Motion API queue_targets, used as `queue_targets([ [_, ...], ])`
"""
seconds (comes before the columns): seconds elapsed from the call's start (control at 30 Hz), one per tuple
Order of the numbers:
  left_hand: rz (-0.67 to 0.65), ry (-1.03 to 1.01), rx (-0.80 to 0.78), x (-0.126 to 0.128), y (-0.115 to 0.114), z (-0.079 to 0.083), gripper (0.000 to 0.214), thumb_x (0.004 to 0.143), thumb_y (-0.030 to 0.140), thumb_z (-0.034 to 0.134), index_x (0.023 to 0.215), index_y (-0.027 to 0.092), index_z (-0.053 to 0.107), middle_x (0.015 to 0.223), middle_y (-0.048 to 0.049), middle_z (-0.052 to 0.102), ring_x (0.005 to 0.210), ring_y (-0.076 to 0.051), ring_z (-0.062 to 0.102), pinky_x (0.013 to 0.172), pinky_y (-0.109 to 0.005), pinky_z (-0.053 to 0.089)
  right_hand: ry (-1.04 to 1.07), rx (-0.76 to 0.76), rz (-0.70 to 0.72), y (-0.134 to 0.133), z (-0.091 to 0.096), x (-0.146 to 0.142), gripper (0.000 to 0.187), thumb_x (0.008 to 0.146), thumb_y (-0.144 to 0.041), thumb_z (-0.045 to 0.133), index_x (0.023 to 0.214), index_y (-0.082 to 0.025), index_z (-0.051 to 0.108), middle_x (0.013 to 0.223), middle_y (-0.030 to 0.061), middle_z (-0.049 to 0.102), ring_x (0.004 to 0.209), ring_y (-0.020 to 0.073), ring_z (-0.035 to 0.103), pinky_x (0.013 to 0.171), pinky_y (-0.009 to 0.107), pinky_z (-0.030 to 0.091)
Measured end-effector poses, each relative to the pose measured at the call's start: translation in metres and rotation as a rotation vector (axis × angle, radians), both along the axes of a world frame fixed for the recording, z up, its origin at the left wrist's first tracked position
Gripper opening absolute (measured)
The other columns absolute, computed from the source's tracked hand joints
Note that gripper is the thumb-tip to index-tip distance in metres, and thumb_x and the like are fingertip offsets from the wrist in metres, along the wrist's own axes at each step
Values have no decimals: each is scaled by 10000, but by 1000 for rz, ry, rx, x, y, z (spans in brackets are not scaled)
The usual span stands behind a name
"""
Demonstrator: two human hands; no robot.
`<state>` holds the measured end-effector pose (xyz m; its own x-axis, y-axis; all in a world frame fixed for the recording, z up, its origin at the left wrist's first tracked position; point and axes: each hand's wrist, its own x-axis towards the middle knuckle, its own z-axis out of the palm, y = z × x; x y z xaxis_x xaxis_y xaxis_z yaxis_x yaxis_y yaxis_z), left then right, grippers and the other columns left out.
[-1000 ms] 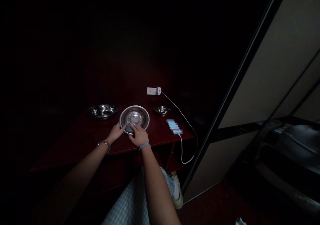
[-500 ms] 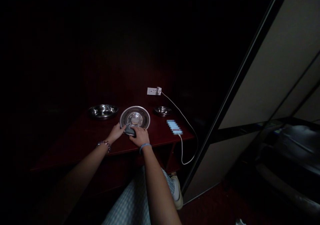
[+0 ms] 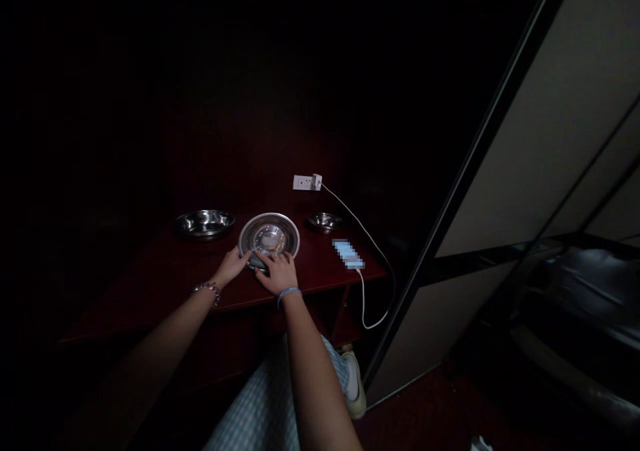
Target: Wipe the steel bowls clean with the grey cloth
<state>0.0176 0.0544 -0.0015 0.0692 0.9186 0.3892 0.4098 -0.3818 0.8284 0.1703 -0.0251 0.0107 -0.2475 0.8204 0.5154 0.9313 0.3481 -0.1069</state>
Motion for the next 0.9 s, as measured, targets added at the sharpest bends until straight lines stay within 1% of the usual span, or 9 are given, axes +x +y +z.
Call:
queue_targets([
  [0.13,7,7,-8,0,0,0,247,783,259,512,937,138,663,946,-113,750,899,-240,691,808,-312,516,-9,10,-22,1,-1,0,357,920,-434,490,1244,-325,594,1167,21,630,1098,189,528,1078,393,242],
  [0.27,7,-10,5,0,0,-1,252,777,248,517,953,149,667,977,-102,750,951,-237,685,837,-303,512,11,32,-76,0,-1,-2,301,913,-423,511,1153,-300,646,1131,27,641,1093,197,522,1079,405,242],
  [0.37,-3,-16,-1,0,1,-2,254,781,256,527,971,157,664,996,-96,748,968,-234,683,839,-297,514,31,62,-122,-1,0,-3,275,950,-394,455,1075,-275,669,1123,33,650,1093,200,521,1073,408,246],
  [0.47,-32,-17,-5,0,1,-2,270,789,249,527,1006,152,653,1021,-101,741,973,-231,683,845,-293,512,32,79,-170,0,1,-4,303,979,-361,397,1025,-252,676,1110,47,657,1091,206,520,1071,420,245],
  [0.6,-24,-6,-20,1,1,0,279,787,227,527,1013,119,651,1055,-143,728,973,-250,681,858,-317,506,48,82,-220,1,1,-4,294,975,-341,404,1021,-232,673,1136,64,649,1142,218,495,1089,437,223],
  [0.7,-22,-18,-17,1,0,0,267,785,231,534,1003,134,655,1035,-127,737,956,-249,683,853,-330,509,76,78,-252,2,0,-4,279,961,-342,433,1041,-214,668,1197,80,630,1221,235,450,1113,447,193],
  [0.8,-32,-22,-10,1,-1,0,272,786,248,539,1009,144,655,1002,-107,746,941,-240,686,840,-317,513,100,84,-272,2,-2,-4,270,939,-336,467,1070,-199,659,1254,94,605,1292,259,395,1130,470,166],
  [0.9,-32,4,-30,0,-1,0,288,796,261,528,1023,136,654,947,-104,752,853,-227,699,783,-299,524,120,102,-293,3,-3,-3,280,933,-332,469,1093,-197,655,1297,90,585,1344,274,342,1143,490,140],
])
